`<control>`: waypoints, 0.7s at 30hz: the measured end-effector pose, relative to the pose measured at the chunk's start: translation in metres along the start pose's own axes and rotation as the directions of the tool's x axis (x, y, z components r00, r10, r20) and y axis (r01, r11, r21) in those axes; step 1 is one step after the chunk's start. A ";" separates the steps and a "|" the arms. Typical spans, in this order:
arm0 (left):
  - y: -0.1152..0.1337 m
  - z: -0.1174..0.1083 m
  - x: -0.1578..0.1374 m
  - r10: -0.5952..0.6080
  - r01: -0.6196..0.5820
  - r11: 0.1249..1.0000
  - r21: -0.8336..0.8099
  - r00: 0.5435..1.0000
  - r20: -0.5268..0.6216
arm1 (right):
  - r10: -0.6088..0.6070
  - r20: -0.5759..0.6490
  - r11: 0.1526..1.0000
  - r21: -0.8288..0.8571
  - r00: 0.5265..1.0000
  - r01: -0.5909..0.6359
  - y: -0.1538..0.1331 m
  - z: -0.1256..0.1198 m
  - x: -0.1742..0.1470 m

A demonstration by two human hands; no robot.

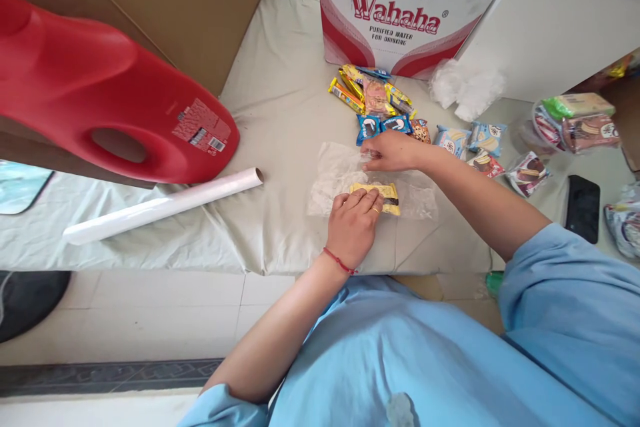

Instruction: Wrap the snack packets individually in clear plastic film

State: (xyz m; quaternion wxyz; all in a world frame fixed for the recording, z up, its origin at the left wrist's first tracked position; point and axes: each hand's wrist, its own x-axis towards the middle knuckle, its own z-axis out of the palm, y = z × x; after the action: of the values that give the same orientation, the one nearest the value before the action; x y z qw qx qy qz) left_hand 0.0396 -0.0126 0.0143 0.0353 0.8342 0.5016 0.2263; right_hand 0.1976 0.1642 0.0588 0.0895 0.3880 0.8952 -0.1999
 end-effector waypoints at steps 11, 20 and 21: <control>-0.001 -0.003 -0.001 -0.008 0.008 1.000 -0.006 0.999 0.032 | -0.214 -0.198 0.976 -0.016 0.956 0.216 -0.024 0.002 -0.055; -0.007 0.013 -0.015 -0.026 0.020 0.997 -0.079 0.996 -0.083 | -0.102 -0.455 0.969 0.157 0.885 0.192 -0.065 0.078 -0.107; -0.008 0.017 -0.018 -0.018 0.007 0.995 -0.097 0.993 -0.113 | -0.090 -0.503 0.956 0.199 0.859 0.217 -0.066 0.087 -0.108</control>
State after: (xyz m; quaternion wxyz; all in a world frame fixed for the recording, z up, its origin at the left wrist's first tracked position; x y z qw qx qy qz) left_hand 0.0327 -0.0209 -0.0095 0.0485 0.8141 0.4965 0.2973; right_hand 0.2232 0.0147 0.0330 -0.2054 0.3607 0.8846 -0.2127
